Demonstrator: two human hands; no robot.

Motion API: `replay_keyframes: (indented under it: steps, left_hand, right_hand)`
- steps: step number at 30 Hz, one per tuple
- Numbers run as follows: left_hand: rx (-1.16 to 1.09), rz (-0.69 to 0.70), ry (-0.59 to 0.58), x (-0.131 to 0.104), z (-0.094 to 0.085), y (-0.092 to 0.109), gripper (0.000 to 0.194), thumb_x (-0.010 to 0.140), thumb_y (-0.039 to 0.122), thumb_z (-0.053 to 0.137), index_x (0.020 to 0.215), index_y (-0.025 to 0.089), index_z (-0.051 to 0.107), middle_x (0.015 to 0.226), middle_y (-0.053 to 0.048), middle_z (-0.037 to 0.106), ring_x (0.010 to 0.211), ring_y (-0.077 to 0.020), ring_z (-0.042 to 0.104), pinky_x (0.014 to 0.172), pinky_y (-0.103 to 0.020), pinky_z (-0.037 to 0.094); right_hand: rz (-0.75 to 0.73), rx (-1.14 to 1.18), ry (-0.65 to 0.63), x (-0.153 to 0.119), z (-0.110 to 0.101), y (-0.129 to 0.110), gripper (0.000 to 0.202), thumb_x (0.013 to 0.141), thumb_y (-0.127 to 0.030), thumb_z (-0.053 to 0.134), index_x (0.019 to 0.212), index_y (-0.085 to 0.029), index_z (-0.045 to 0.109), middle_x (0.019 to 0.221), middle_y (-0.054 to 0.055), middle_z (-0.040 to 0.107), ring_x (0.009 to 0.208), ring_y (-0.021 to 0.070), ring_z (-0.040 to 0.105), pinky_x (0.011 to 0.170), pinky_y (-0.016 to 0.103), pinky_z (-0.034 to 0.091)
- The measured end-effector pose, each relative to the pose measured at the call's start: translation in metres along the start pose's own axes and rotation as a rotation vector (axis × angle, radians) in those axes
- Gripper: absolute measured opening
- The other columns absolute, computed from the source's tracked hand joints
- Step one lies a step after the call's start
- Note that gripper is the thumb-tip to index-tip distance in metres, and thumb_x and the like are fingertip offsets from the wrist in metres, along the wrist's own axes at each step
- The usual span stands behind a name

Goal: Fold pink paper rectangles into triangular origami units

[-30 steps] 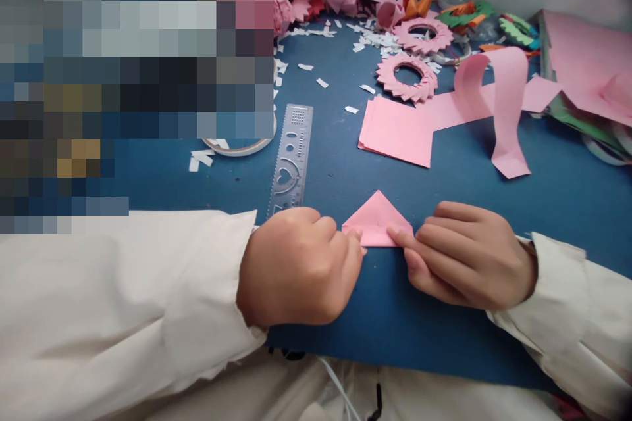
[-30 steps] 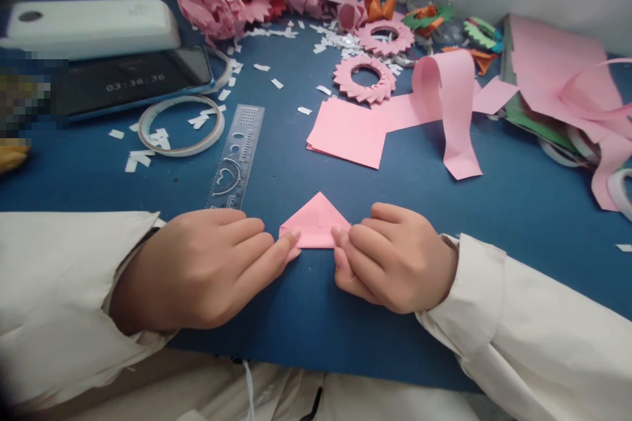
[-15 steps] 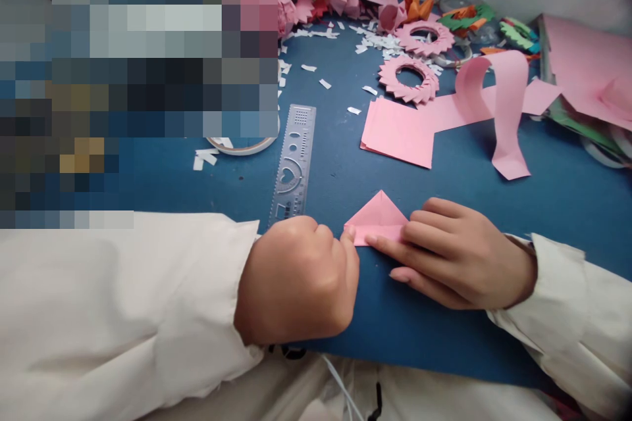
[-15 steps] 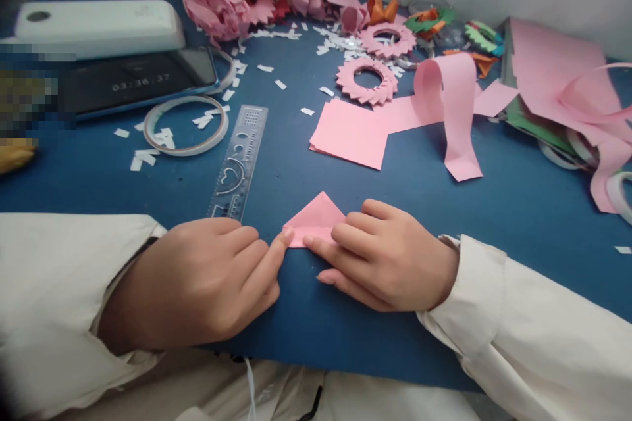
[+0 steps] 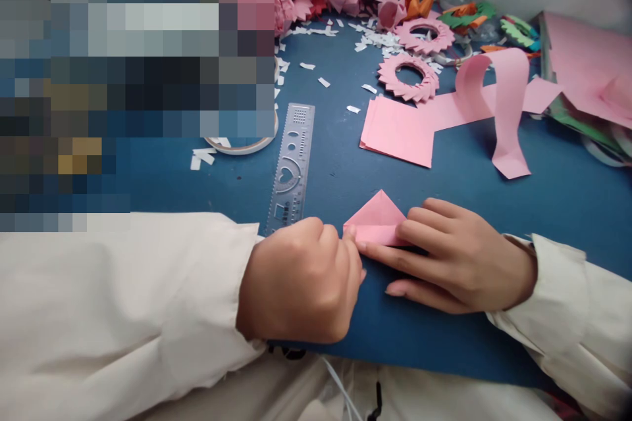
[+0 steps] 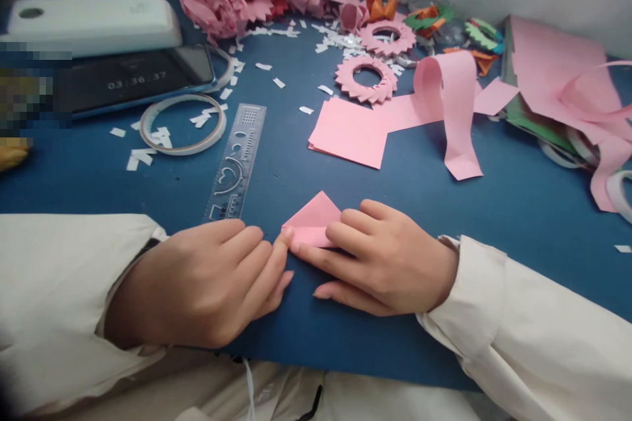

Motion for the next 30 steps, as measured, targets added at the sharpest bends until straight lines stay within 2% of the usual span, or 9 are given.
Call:
replay_keyframes:
  steps: [3, 9, 14, 17, 21, 23, 25, 27, 30]
  left_hand:
    - [-0.011, 0.000, -0.001, 0.000, 0.000, 0.000, 0.021, 0.082, 0.022, 0.056, 0.073, 0.005, 0.063, 0.054, -0.006, 0.057, 0.042, -0.0129, 0.046, 0.037, -0.025, 0.029]
    - [-0.016, -0.024, 0.016, 0.000, 0.000, -0.003, 0.018, 0.083, 0.019, 0.055, 0.072, 0.007, 0.063, 0.052, -0.004, 0.056, 0.042, -0.0135, 0.047, 0.036, -0.026, 0.030]
    - [0.011, -0.040, 0.009, 0.001, 0.000, -0.005, 0.017, 0.083, 0.018, 0.054, 0.077, 0.006, 0.064, 0.051, -0.002, 0.054, 0.041, -0.0127, 0.046, 0.036, -0.027, 0.031]
    - [-0.001, -0.061, -0.002, 0.001, 0.000, -0.007, 0.016, 0.083, 0.017, 0.054, 0.074, 0.008, 0.064, 0.050, -0.001, 0.053, 0.042, -0.0126, 0.045, 0.037, -0.027, 0.031]
    - [-0.083, -0.084, -0.031, 0.000, 0.002, -0.012, 0.017, 0.083, 0.013, 0.048, 0.073, 0.011, 0.062, 0.052, -0.001, 0.051, 0.043, -0.0132, 0.046, 0.038, -0.028, 0.033]
    - [-0.106, -0.076, -0.023, 0.000, 0.001, -0.011, 0.020, 0.082, 0.009, 0.044, 0.073, 0.011, 0.062, 0.053, -0.002, 0.052, 0.043, -0.0131, 0.046, 0.039, -0.028, 0.035]
    - [-0.107, -0.058, 0.001, 0.001, -0.002, -0.010, 0.022, 0.081, 0.007, 0.042, 0.074, 0.009, 0.062, 0.052, -0.002, 0.052, 0.043, -0.0132, 0.046, 0.039, -0.027, 0.034]
    - [-0.095, -0.051, 0.012, 0.001, -0.004, -0.008, 0.022, 0.081, 0.007, 0.041, 0.076, 0.007, 0.063, 0.052, -0.003, 0.052, 0.042, -0.0135, 0.046, 0.038, -0.027, 0.034]
    - [-0.101, -0.075, -0.003, 0.000, -0.002, -0.010, 0.022, 0.082, 0.007, 0.041, 0.077, 0.007, 0.062, 0.052, -0.003, 0.053, 0.042, -0.0135, 0.046, 0.040, -0.027, 0.034]
  right_hand:
    - [0.014, 0.014, -0.004, 0.000, 0.000, 0.001, 0.043, 0.086, -0.041, 0.048, 0.119, -0.014, 0.051, 0.080, 0.004, 0.055, 0.066, 0.0157, 0.042, 0.059, 0.031, 0.034]
    - [-0.001, 0.040, 0.059, 0.001, -0.007, -0.004, 0.032, 0.085, -0.028, 0.049, 0.109, -0.008, 0.053, 0.073, 0.004, 0.055, 0.064, 0.0155, 0.046, 0.054, 0.031, 0.035]
    - [0.011, 0.004, 0.168, -0.003, -0.017, -0.008, 0.011, 0.082, -0.017, 0.049, 0.081, -0.011, 0.058, 0.059, 0.001, 0.050, 0.055, 0.0128, 0.044, 0.047, 0.029, 0.034]
    - [0.058, -0.039, 0.232, -0.007, -0.021, -0.005, 0.017, 0.078, -0.012, 0.052, 0.061, -0.015, 0.053, 0.054, 0.001, 0.047, 0.052, 0.0117, 0.042, 0.047, 0.029, 0.035]
    - [0.064, -0.057, 0.266, -0.010, -0.023, -0.004, 0.027, 0.076, -0.011, 0.053, 0.051, -0.018, 0.046, 0.049, 0.000, 0.044, 0.049, 0.0113, 0.039, 0.045, 0.029, 0.034]
    - [0.055, -0.063, 0.260, -0.009, -0.023, -0.004, 0.026, 0.077, -0.012, 0.053, 0.052, -0.019, 0.046, 0.049, -0.001, 0.042, 0.049, 0.0115, 0.040, 0.045, 0.029, 0.033]
    - [0.046, -0.080, 0.255, -0.007, -0.022, -0.003, 0.019, 0.078, -0.015, 0.054, 0.059, -0.018, 0.051, 0.056, 0.001, 0.049, 0.057, 0.0135, 0.047, 0.048, 0.029, 0.037]
    - [0.048, -0.086, 0.244, -0.005, -0.020, -0.001, 0.006, 0.078, -0.019, 0.056, 0.073, -0.015, 0.056, 0.074, 0.006, 0.059, 0.074, 0.0178, 0.055, 0.057, 0.030, 0.044]
    - [0.082, -0.050, 0.206, -0.003, -0.016, 0.004, 0.015, 0.079, -0.020, 0.057, 0.091, -0.011, 0.056, 0.094, 0.010, 0.061, 0.089, 0.0211, 0.055, 0.068, 0.034, 0.047]
Point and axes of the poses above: each hand's wrist, its own x-axis towards the middle knuckle, its own z-axis out of the palm, y = z × x, the point moved 9 cm from there along x, towards the middle knuckle
